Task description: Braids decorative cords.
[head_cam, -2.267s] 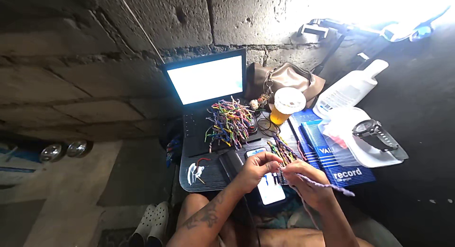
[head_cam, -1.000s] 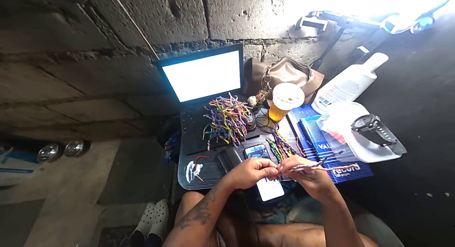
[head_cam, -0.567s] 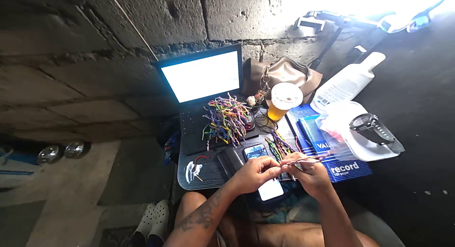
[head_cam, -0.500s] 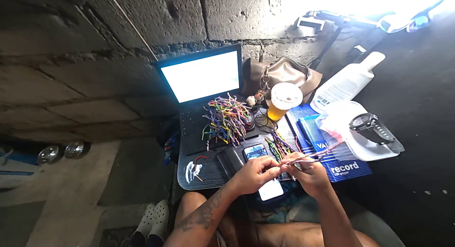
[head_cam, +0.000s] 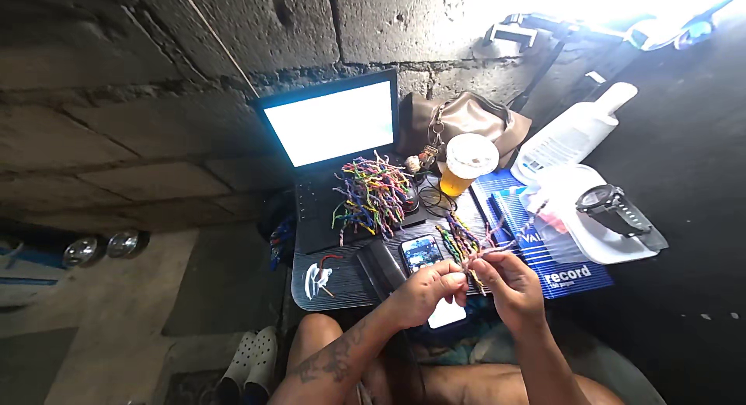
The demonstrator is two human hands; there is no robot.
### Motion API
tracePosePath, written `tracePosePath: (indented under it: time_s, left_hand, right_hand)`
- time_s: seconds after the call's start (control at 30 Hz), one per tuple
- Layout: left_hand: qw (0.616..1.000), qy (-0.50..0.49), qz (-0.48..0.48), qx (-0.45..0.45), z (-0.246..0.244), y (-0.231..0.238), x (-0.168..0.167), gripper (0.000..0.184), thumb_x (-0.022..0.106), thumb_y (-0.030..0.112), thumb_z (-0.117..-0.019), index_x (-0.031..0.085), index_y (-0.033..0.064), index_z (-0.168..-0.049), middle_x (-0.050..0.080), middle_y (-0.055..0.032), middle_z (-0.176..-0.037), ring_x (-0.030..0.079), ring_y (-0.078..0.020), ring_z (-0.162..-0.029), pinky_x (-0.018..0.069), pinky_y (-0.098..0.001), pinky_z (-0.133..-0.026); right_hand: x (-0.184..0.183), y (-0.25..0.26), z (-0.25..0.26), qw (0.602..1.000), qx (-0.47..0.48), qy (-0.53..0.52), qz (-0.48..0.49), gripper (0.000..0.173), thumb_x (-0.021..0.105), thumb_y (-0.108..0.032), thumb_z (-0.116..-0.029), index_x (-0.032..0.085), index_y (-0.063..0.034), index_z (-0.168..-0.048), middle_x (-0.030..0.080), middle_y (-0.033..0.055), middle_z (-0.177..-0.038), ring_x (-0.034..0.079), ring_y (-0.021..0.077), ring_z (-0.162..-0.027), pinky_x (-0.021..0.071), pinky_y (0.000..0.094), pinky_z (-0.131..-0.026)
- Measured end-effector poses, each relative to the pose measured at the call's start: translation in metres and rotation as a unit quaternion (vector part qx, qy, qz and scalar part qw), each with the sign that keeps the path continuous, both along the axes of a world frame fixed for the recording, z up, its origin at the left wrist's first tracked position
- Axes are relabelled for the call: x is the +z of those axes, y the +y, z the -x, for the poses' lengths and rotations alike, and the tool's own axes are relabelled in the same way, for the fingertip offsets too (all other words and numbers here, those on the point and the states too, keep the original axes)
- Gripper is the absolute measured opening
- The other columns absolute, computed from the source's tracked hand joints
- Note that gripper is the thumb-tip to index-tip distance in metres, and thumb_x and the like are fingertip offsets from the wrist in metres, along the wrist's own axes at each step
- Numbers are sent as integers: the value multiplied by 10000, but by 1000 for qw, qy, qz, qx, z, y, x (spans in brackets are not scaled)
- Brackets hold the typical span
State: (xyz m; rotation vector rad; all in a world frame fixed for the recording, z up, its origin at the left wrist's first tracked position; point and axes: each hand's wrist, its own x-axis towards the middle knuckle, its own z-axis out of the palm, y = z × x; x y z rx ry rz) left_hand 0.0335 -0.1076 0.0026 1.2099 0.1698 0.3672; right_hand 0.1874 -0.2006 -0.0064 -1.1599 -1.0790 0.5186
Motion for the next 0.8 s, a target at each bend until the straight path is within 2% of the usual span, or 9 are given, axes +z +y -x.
tracePosePath:
  time_s: [0.1, 0.23, 0.33, 0.4, 0.47, 0.57, 0.63, 0.7, 0.8]
  left_hand:
    - [997, 20, -71, -3, 0, -3, 2, 263, 384, 161, -1064, 599, 10, -1053, 593, 82, -871, 585, 23, -817, 503, -192, -786]
    - [995, 21, -85, 48, -3, -6, -4, 275, 375, 144, -1055, 617, 22, -1007, 589, 85, -842, 577, 23, -794, 497, -186, -770]
    - [998, -7, 45, 35, -5, -7, -6, 255, 361, 170, -1056, 589, 142, -944, 601, 119, -812, 587, 16, -768, 498, -185, -738]
    - [985, -23, 167, -30, -3, -5, -4, 274, 368, 206, -1055, 601, 200, -912, 613, 115, -805, 598, 0, -760, 503, -188, -726]
    - [954, -46, 272, -117, -2, -5, -5, 254, 456, 273, -1042, 644, 241, -874, 621, 117, -803, 605, -3, -759, 502, -179, -717]
    - [912, -85, 339, -214, -2, -10, -9, 209, 513, 312, -1027, 663, 246, -897, 616, 123, -800, 599, 0, -746, 490, -173, -701]
    - [903, -98, 342, -241, -2, -15, -11, 206, 518, 347, -1033, 671, 261, -926, 617, 134, -817, 593, 10, -756, 479, -166, -698]
    - [912, -90, 329, -227, -3, -16, -10, 201, 530, 327, -1043, 695, 243, -965, 653, 116, -859, 616, 4, -784, 498, -170, -727]
    - [929, -65, 327, -159, -3, -16, -7, 184, 532, 183, -1035, 714, 171, -1014, 703, 57, -907, 656, -23, -810, 534, -189, -781]
  right_hand:
    - [0, 0, 1, 1000, 16, 18, 2, 63, 693, -271, -968, 722, -223, -995, 728, -119, -976, 680, -11, -907, 569, 171, -833]
    - [-3, 2, 8, 1000, -2, 25, 7, 50, 703, -254, -954, 702, -215, -986, 723, -114, -962, 680, -4, -902, 571, 181, -839]
    - [-3, 3, 4, 999, 38, -7, -29, 101, 666, -285, -992, 707, -250, -1077, 721, -103, -1090, 667, 38, -1067, 549, 221, -950]
    - [-3, 2, -4, 994, 98, -7, -44, 130, 650, -273, -1004, 722, -250, -1110, 706, -66, -1205, 632, 100, -1203, 522, 277, -1035]
    - [0, -1, -12, 985, 165, 16, -48, 171, 638, -258, -1011, 741, -241, -1146, 702, -41, -1275, 617, 127, -1254, 508, 299, -1067]
    - [4, -4, -16, 966, 240, 71, -63, 211, 670, -207, -989, 743, -236, -1184, 721, -54, -1226, 651, 86, -1183, 537, 244, -1005]
    - [3, -6, -14, 962, 248, 89, -73, 228, 688, -182, -971, 743, -247, -1183, 727, -91, -1153, 667, 31, -1088, 550, 191, -934]
    - [1, -6, -13, 966, 225, 101, -79, 226, 709, -180, -956, 765, -251, -1163, 733, -113, -1094, 672, -4, -1008, 556, 158, -876]
    - [1, -4, -11, 974, 183, 103, -80, 226, 726, -146, -938, 779, -245, -1134, 737, -117, -1066, 678, -19, -963, 566, 149, -847]
